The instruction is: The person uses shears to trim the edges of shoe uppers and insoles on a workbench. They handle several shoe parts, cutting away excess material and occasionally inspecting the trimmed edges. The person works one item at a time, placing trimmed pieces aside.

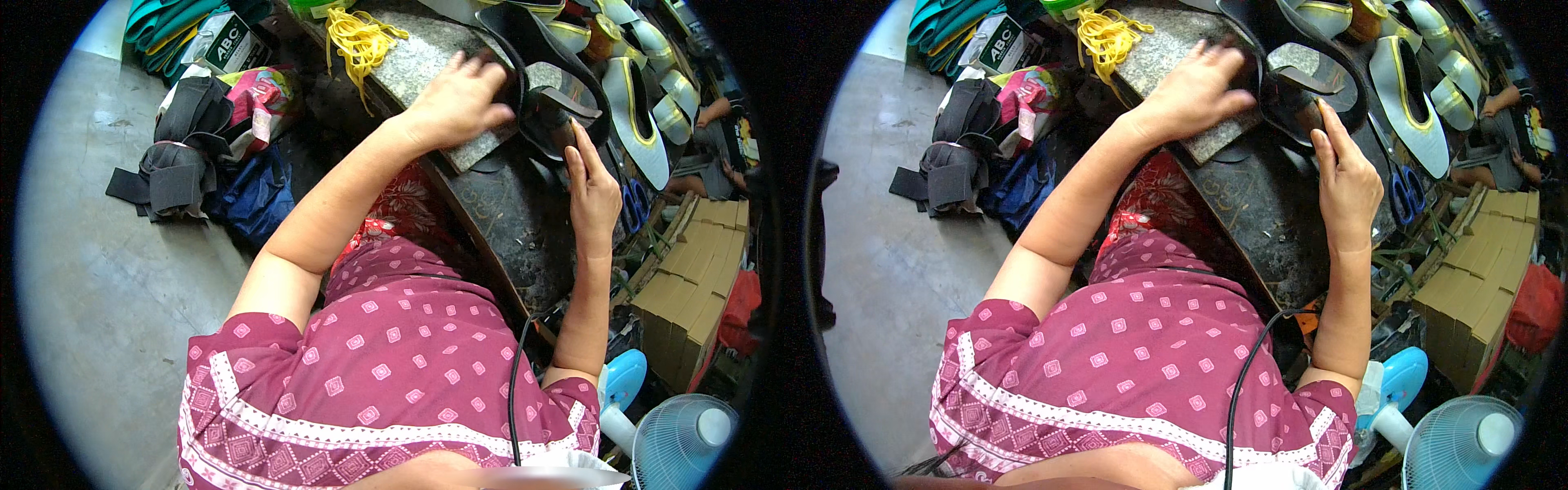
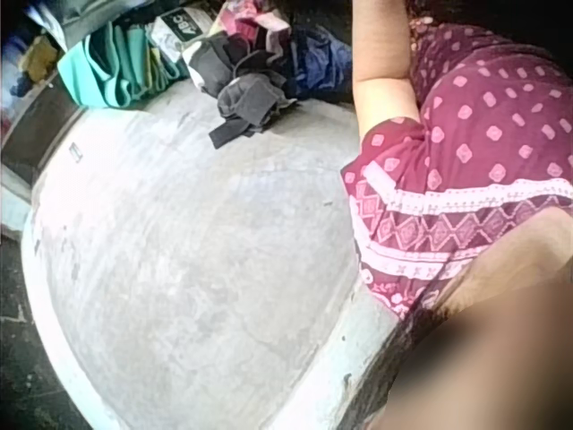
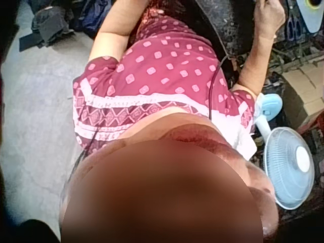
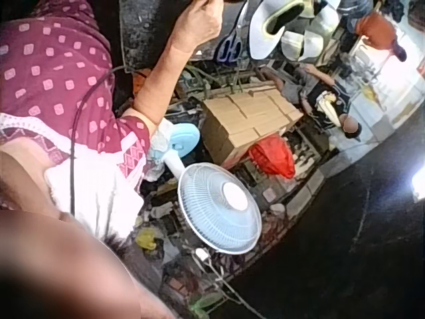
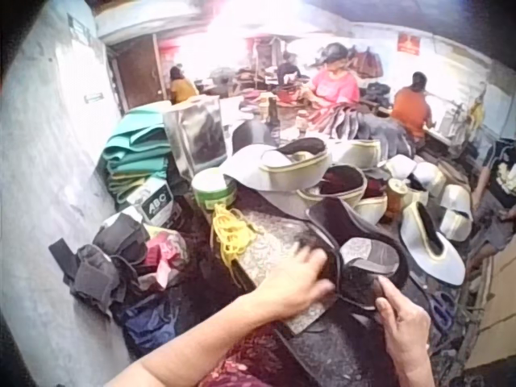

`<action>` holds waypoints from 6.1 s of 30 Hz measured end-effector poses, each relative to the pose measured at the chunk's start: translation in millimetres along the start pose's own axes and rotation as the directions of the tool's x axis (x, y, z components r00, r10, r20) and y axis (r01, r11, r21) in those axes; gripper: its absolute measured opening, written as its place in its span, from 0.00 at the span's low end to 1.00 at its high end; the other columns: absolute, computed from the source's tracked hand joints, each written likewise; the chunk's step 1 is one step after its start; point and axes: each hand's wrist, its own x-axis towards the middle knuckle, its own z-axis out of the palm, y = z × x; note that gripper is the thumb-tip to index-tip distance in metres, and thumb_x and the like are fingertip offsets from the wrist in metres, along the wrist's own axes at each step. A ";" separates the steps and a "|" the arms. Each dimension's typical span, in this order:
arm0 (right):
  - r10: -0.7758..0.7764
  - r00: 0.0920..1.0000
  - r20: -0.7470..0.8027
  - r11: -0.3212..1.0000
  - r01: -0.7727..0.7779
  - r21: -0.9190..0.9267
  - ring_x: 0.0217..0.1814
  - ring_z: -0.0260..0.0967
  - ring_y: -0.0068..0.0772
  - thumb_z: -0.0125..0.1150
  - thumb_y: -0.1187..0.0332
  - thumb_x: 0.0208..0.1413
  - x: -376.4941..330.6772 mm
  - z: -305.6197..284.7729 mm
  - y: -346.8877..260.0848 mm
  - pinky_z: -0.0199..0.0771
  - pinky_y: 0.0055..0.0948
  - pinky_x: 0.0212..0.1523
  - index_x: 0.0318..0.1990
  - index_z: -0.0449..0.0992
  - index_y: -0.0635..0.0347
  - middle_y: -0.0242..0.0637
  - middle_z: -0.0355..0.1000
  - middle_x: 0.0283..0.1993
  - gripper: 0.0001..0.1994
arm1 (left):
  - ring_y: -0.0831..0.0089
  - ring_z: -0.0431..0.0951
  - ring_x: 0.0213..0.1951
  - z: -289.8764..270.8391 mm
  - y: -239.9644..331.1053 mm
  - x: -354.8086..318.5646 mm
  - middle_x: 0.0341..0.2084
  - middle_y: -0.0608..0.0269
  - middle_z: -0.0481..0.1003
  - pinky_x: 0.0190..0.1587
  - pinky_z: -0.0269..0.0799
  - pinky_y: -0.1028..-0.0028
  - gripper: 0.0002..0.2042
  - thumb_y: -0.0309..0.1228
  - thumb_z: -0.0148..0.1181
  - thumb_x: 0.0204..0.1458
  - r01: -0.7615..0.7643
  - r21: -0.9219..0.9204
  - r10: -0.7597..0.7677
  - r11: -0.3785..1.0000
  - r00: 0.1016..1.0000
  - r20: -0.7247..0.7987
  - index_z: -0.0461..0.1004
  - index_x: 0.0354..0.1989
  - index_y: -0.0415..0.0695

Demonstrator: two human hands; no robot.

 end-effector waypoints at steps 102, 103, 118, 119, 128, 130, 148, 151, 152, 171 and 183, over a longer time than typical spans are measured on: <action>-0.058 0.998 -0.007 0.978 0.055 -0.203 0.46 0.81 0.36 0.58 0.52 0.64 13.4 -26.9 13.7 0.80 0.31 0.43 0.60 0.77 0.29 0.32 0.80 0.50 0.17 | 0.58 0.73 0.56 -25.3 -7.4 -27.9 0.51 0.60 0.77 0.63 0.64 0.56 0.20 0.44 0.65 0.52 -0.030 0.261 0.057 0.965 0.993 -0.099 0.78 0.50 0.50; -0.129 0.987 -0.092 0.990 0.122 -0.077 0.46 0.81 0.35 0.59 0.53 0.63 14.7 -26.3 9.2 0.79 0.31 0.43 0.59 0.77 0.31 0.33 0.80 0.50 0.17 | 0.58 0.74 0.54 -23.5 -1.5 -29.3 0.50 0.60 0.77 0.62 0.64 0.56 0.20 0.44 0.65 0.51 -0.010 0.303 0.040 0.953 0.995 -0.095 0.78 0.50 0.50; -0.079 0.988 -0.132 0.930 0.121 0.346 0.49 0.80 0.31 0.61 0.62 0.64 7.5 -1.1 -23.8 0.78 0.29 0.46 0.60 0.77 0.48 0.41 0.79 0.52 0.17 | 0.56 0.78 0.36 -36.9 13.7 -20.9 0.27 0.57 0.76 0.40 0.75 0.62 0.06 0.30 0.63 0.54 0.144 0.051 -0.137 0.988 0.982 -0.128 0.73 0.36 0.45; -0.188 0.978 -0.093 0.970 0.199 0.140 0.45 0.81 0.35 0.61 0.61 0.63 5.1 7.5 -24.6 0.79 0.31 0.43 0.60 0.77 0.44 0.39 0.80 0.49 0.18 | 0.54 0.78 0.35 -39.6 8.7 -12.6 0.26 0.56 0.76 0.39 0.75 0.60 0.06 0.30 0.63 0.54 0.034 0.089 -0.003 0.995 0.944 -0.331 0.73 0.38 0.46; -0.266 0.962 -0.064 0.964 0.265 -0.020 0.39 0.79 0.42 0.61 0.58 0.62 -3.7 2.9 6.1 0.78 0.34 0.38 0.59 0.77 0.40 0.37 0.80 0.44 0.18 | 0.51 0.81 0.40 -39.9 -22.9 31.8 0.36 0.43 0.80 0.42 0.75 0.61 0.13 0.34 0.64 0.55 0.139 -0.507 -0.282 0.851 0.935 -0.216 0.75 0.43 0.38; -0.173 0.984 -0.035 0.981 0.169 -0.101 0.38 0.80 0.39 0.61 0.57 0.63 0.7 -11.0 8.1 0.78 0.33 0.37 0.59 0.78 0.37 0.35 0.80 0.43 0.17 | 0.51 0.82 0.38 -33.4 -20.0 22.0 0.32 0.45 0.80 0.40 0.75 0.61 0.11 0.31 0.62 0.55 0.247 -0.585 -0.425 0.773 0.885 -0.188 0.74 0.41 0.38; -0.057 0.978 -0.199 0.912 0.132 0.388 0.41 0.77 0.24 0.62 0.68 0.64 -3.4 -26.2 -14.8 0.78 0.25 0.41 0.59 0.77 0.61 0.41 0.80 0.52 0.17 | 0.47 0.82 0.34 -21.5 -19.0 16.4 0.26 0.44 0.78 0.38 0.76 0.56 0.11 0.33 0.63 0.54 0.223 -0.348 -0.345 0.911 0.875 -0.341 0.73 0.40 0.41; -0.052 0.932 -0.358 0.856 0.226 0.466 0.40 0.76 0.19 0.61 0.69 0.65 -8.7 -44.4 -7.9 0.76 0.20 0.35 0.59 0.77 0.60 0.39 0.80 0.51 0.17 | 0.45 0.79 0.30 -19.6 4.0 16.7 0.23 0.42 0.75 0.32 0.71 0.58 0.06 0.25 0.59 0.55 0.172 -0.609 -0.419 0.775 0.860 -0.290 0.71 0.38 0.36; 0.003 0.925 -0.379 0.826 0.211 0.523 0.39 0.76 0.19 0.61 0.69 0.65 -10.0 -46.3 -9.1 0.76 0.20 0.35 0.59 0.77 0.61 0.39 0.80 0.51 0.17 | 0.45 0.79 0.30 -17.6 8.2 17.7 0.25 0.42 0.75 0.33 0.71 0.58 0.06 0.25 0.60 0.55 0.174 -0.609 -0.430 0.774 0.850 -0.304 0.72 0.38 0.36; -0.199 0.973 -0.119 0.978 0.205 0.041 0.36 0.80 0.35 0.63 0.59 0.62 0.7 9.9 -20.1 0.78 0.30 0.36 0.59 0.78 0.43 0.38 0.81 0.43 0.18 | 0.54 0.83 0.29 -16.0 8.2 -11.1 0.23 0.54 0.79 0.32 0.78 0.58 0.10 0.39 0.66 0.52 0.296 0.085 -0.270 0.951 0.935 -0.230 0.77 0.33 0.46; -0.265 0.962 -0.063 0.963 0.261 -0.063 0.29 0.75 0.41 0.61 0.57 0.62 -11.7 15.6 -21.8 0.74 0.36 0.30 0.59 0.77 0.38 0.36 0.75 0.31 0.18 | 0.57 0.81 0.34 -28.0 16.5 -30.8 0.31 0.56 0.80 0.33 0.78 0.62 0.06 0.35 0.61 0.52 0.188 0.162 -0.171 0.969 0.979 -0.114 0.79 0.32 0.48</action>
